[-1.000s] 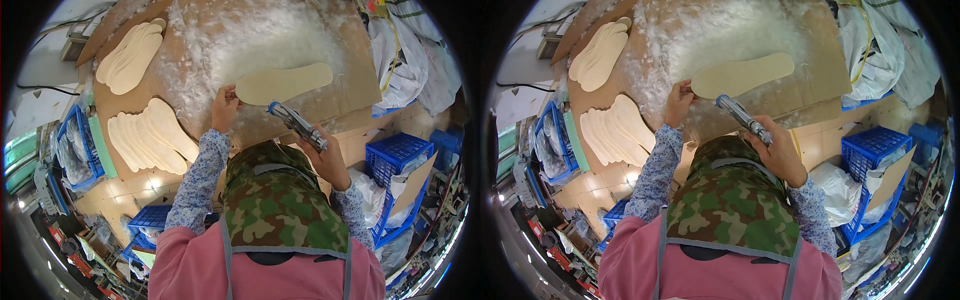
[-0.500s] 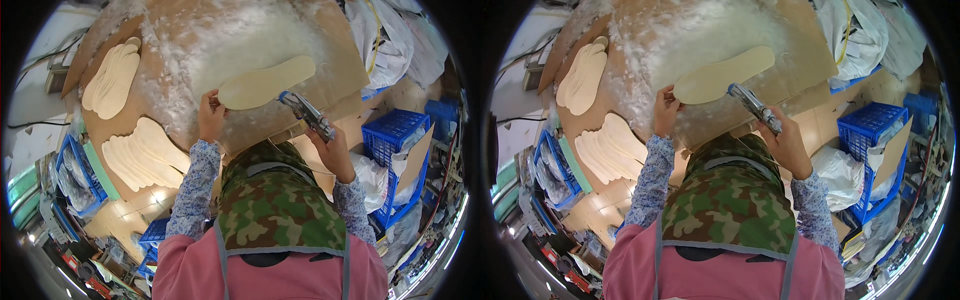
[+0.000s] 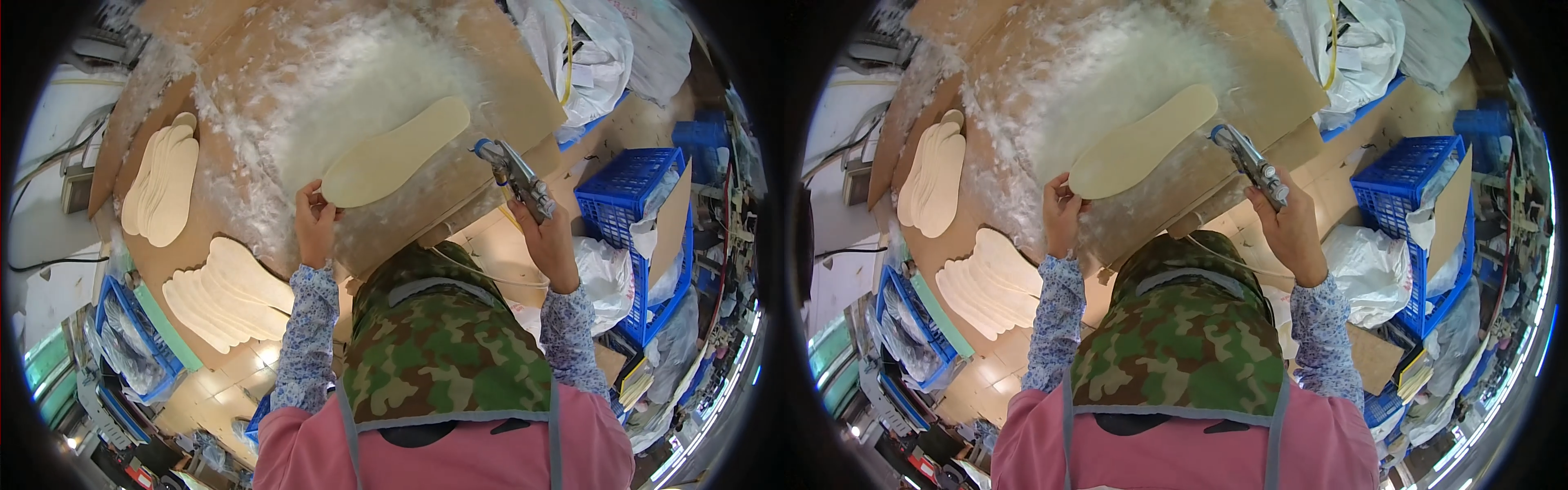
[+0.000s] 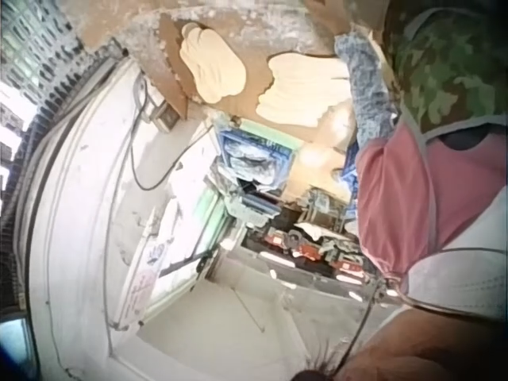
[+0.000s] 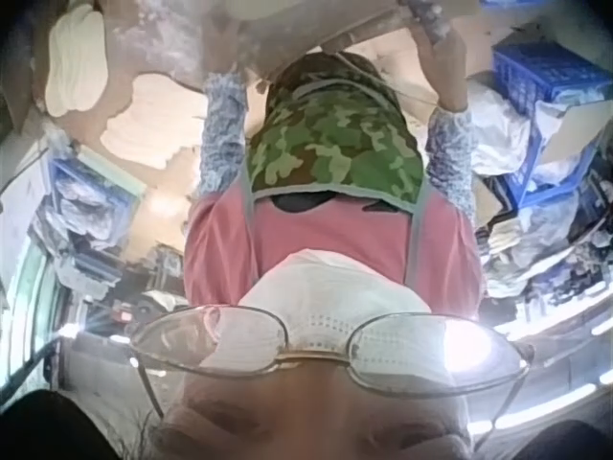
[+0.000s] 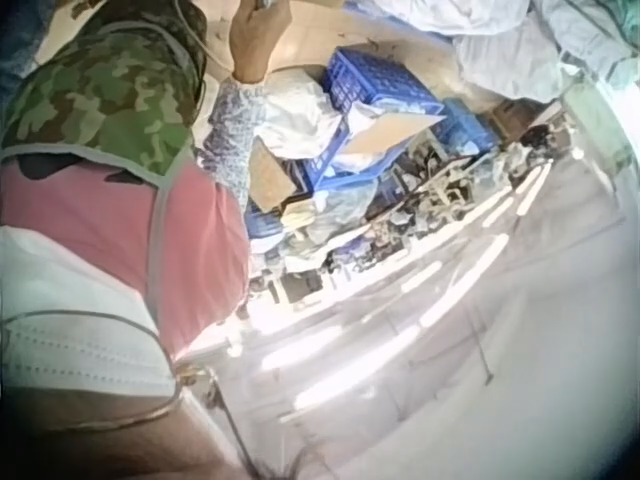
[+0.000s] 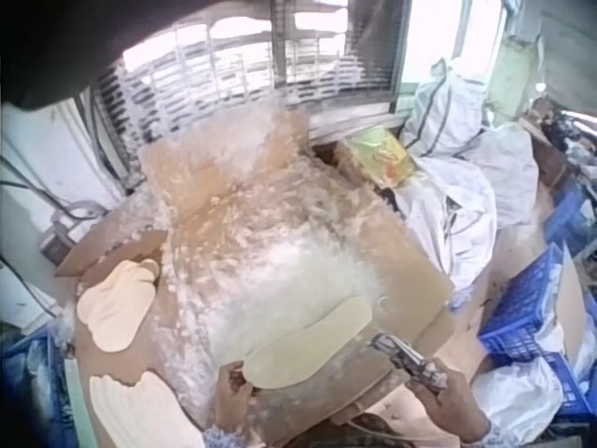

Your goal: The recorder is applying glue to shoe insoles using a spray gun and then stacking them.

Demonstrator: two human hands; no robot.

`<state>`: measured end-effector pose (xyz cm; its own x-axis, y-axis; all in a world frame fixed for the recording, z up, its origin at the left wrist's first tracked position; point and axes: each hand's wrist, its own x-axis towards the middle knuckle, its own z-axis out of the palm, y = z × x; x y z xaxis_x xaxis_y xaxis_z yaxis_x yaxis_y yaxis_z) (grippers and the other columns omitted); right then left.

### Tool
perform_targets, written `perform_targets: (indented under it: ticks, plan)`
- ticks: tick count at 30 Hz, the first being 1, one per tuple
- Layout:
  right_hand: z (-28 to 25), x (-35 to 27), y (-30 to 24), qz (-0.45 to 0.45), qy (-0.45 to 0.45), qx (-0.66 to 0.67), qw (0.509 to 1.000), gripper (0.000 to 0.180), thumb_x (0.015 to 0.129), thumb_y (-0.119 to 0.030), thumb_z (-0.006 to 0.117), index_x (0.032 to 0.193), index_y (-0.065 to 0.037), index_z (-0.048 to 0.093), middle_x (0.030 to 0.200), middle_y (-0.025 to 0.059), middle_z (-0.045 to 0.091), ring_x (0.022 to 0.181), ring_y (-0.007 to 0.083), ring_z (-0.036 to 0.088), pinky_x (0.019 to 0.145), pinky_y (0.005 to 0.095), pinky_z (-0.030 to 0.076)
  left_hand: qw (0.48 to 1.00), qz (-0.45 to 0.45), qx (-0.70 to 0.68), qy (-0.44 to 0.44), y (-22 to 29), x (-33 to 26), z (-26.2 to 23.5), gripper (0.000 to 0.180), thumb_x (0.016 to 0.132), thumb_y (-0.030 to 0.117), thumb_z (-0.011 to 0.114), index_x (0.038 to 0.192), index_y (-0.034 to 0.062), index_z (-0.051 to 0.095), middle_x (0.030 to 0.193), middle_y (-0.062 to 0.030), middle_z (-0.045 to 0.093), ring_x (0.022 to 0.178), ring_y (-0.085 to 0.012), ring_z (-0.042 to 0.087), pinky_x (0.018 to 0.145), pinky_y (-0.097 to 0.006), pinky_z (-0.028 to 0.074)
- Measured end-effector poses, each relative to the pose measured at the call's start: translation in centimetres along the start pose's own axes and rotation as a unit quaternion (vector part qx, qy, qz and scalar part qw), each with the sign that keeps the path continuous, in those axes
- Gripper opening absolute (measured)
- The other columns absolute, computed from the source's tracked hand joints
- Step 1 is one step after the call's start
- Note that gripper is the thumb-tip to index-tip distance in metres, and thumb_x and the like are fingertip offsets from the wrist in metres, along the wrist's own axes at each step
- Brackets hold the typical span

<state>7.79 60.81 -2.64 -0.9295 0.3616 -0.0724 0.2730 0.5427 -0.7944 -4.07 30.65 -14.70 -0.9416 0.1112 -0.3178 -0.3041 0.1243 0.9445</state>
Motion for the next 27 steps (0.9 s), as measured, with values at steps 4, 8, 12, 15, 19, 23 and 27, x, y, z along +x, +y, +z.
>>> perform_targets:
  ticks: [4,8,12,15,19,23,27]
  plan:
    - [-0.4,-0.5,0.2,0.006,0.011,-0.011,1.0,0.019,0.087,-0.013,0.061,0.099,0.0,0.055,0.065,0.0102,0.055,0.056,0.0173,0.049,0.054,0.0299,0.041,1.0,0.006,0.004,0.004,0.1,0.0,0.1,0.039,0.085,-0.004,0.051,0.122,-0.0003,0.041,0.098,-0.0093,0.053,0.08,-0.0142,0.059,0.066,-0.025,0.051]
    - [-0.3,-1.2,-0.4,0.024,0.016,-0.008,1.0,0.018,0.087,-0.013,0.06,0.098,0.0,0.055,0.064,0.0098,0.054,0.056,0.0172,0.048,0.053,0.0293,0.04,1.0,0.011,-0.001,-0.005,0.1,-0.1,-0.1,0.038,0.085,-0.004,0.052,0.122,-0.0001,0.042,0.097,-0.009,0.053,0.079,-0.014,0.059,0.066,-0.024,0.051]
    - [0.3,-1.9,-1.5,0.057,-0.019,-0.011,0.998,0.018,0.087,-0.013,0.061,0.097,0.0,0.055,0.063,0.0107,0.053,0.056,0.0184,0.048,0.054,0.03,0.041,1.0,0.013,-0.01,-0.003,-0.2,0.0,-0.2,0.037,0.085,-0.003,0.052,0.121,0.0,0.042,0.097,-0.009,0.053,0.079,-0.0138,0.059,0.066,-0.024,0.052]
    - [1.1,-2.4,-2.1,0.04,-0.036,0.007,0.999,0.019,0.086,-0.014,0.061,0.098,0.0,0.054,0.065,0.0118,0.054,0.057,0.0201,0.049,0.055,0.0306,0.041,1.0,0.013,-0.008,-0.001,-0.3,0.0,-0.1,0.036,0.085,-0.002,0.053,0.12,-0.0001,0.043,0.097,-0.009,0.053,0.079,-0.0138,0.059,0.065,-0.024,0.052]
    - [2.1,-2.9,-3.0,0.037,-0.057,0.012,0.998,0.019,0.086,-0.013,0.062,0.099,-0.001,0.054,0.068,0.0127,0.056,0.058,0.0218,0.052,0.056,0.0312,0.042,1.0,0.012,0.01,-0.001,0.0,0.0,-0.1,0.036,0.085,-0.002,0.053,0.12,-0.0002,0.043,0.096,-0.0093,0.053,0.077,-0.0139,0.06,0.065,-0.024,0.052]
    - [3.0,-3.0,-3.8,0.037,-0.088,0.019,0.995,0.02,0.085,-0.012,0.062,0.101,-0.003,0.054,0.073,0.0141,0.058,0.062,0.025,0.056,0.058,0.0322,0.044,1.0,0.016,0.013,-0.001,-0.3,0.1,-0.2,0.036,0.085,-0.002,0.053,0.12,0.0001,0.043,0.095,-0.0093,0.054,0.076,-0.0137,0.06,0.064,-0.025,0.052]
    - [3.8,-3.3,-4.0,0.004,-0.112,0.026,0.993,0.022,0.084,-0.012,0.064,0.101,-0.003,0.055,0.078,0.0144,0.06,0.066,0.0286,0.058,0.06,0.0334,0.045,1.0,0.017,0.005,-0.013,-0.3,0.1,-0.3,0.036,0.086,-0.001,0.053,0.12,-0.0008,0.042,0.096,-0.0108,0.054,0.077,-0.015,0.06,0.064,-0.025,0.053]
